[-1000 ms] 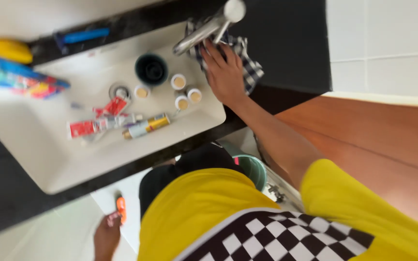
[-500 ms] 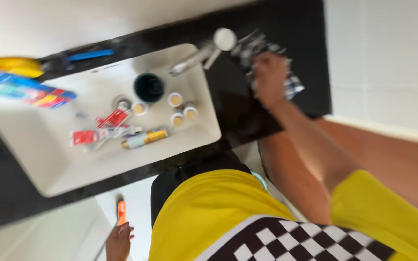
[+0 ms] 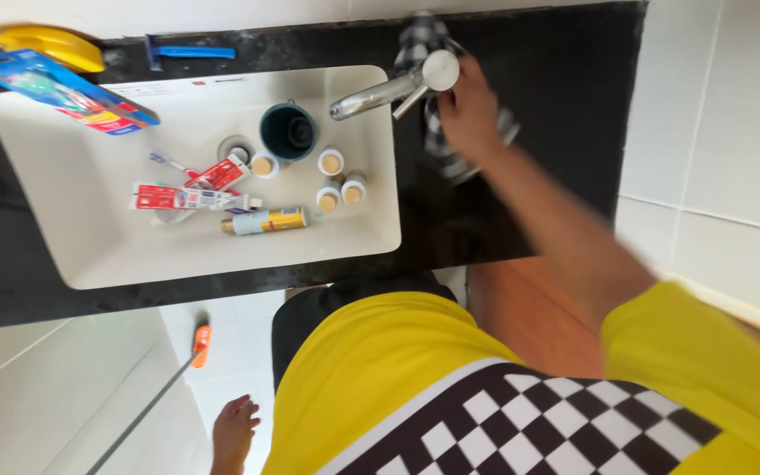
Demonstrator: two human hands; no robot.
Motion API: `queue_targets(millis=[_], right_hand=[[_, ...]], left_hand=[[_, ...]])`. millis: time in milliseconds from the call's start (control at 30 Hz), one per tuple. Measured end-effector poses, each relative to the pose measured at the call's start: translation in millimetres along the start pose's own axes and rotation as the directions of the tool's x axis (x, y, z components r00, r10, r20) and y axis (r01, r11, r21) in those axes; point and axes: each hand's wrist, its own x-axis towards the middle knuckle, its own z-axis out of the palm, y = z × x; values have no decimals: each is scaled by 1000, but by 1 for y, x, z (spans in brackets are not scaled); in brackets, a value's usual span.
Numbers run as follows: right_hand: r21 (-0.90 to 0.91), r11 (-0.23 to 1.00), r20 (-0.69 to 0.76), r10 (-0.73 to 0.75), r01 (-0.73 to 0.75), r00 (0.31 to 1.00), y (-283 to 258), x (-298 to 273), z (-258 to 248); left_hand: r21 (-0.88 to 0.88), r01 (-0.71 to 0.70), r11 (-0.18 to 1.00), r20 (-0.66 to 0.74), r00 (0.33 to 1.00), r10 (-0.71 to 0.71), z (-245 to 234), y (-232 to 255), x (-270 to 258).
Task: Cleaning and organizing a bathroom sink area by wiping the counter and rearranging toiletries.
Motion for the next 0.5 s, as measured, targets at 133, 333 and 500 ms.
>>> queue_targets(millis=[133, 333, 500], right_hand=[[833, 483, -206, 725, -271, 657, -56, 0, 31], [966, -232, 144, 851, 116, 505, -120, 17, 23], [961, -184, 115, 944, 207, 308, -55, 25, 85]], left_hand=[[13, -77, 997, 71, 995, 76, -11, -15, 44], [-86, -395, 915, 48, 915, 400, -89, -18, 121], [-19, -386, 922, 18, 922, 386, -135, 28, 95]])
